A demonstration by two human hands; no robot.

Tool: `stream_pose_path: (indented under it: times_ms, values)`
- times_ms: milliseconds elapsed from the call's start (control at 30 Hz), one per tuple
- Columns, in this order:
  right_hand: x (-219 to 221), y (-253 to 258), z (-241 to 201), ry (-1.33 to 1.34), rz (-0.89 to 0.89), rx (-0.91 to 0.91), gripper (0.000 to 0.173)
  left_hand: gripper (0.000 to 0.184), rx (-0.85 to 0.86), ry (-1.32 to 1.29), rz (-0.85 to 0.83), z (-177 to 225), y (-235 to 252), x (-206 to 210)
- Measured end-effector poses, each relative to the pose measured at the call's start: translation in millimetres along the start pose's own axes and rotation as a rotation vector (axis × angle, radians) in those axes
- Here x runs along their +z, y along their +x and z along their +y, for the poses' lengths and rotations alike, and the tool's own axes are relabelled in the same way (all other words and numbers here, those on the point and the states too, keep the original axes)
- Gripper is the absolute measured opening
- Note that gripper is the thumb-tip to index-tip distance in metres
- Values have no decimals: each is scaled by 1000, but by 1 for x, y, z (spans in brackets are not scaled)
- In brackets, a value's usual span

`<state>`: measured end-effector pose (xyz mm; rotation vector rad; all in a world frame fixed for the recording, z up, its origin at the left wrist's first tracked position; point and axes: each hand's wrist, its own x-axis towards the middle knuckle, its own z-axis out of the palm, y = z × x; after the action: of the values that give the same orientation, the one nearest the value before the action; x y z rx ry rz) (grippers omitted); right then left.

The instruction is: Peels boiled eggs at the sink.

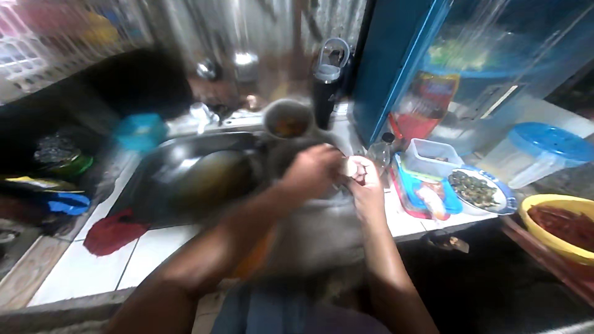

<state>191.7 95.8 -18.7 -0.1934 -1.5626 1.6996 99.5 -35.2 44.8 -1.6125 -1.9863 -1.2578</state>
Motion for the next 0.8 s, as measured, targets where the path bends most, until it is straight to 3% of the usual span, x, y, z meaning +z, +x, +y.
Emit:
stream_pose_path:
  times_ms: [167, 400, 467, 567, 600, 700, 800]
  values:
    - [1, 5, 1, 10, -19, 48, 45, 11, -9, 32, 8, -2, 7, 5]
    - [0, 14, 8, 19, -47, 71, 44, 18, -153, 150, -26, 1, 7, 13]
    - [-3, 16, 12, 56, -60, 74, 47, 23, -247, 179, -103, -2, 12, 6]
    - [-7, 19, 15, 33, -60, 71, 51, 39, -497, 231, -385, -11, 19, -5]
    - [-9, 19, 15, -9, -64, 70, 51, 37, -466, 234, -360, -14, 16, -5]
    - [-11, 22, 10, -150, -104, 76, 47, 21, -132, 149, -45, -17, 4, 3]
    - [-12, 22, 3, -272, -185, 70, 46, 16, 1, 29, -53, -12, 9, 6]
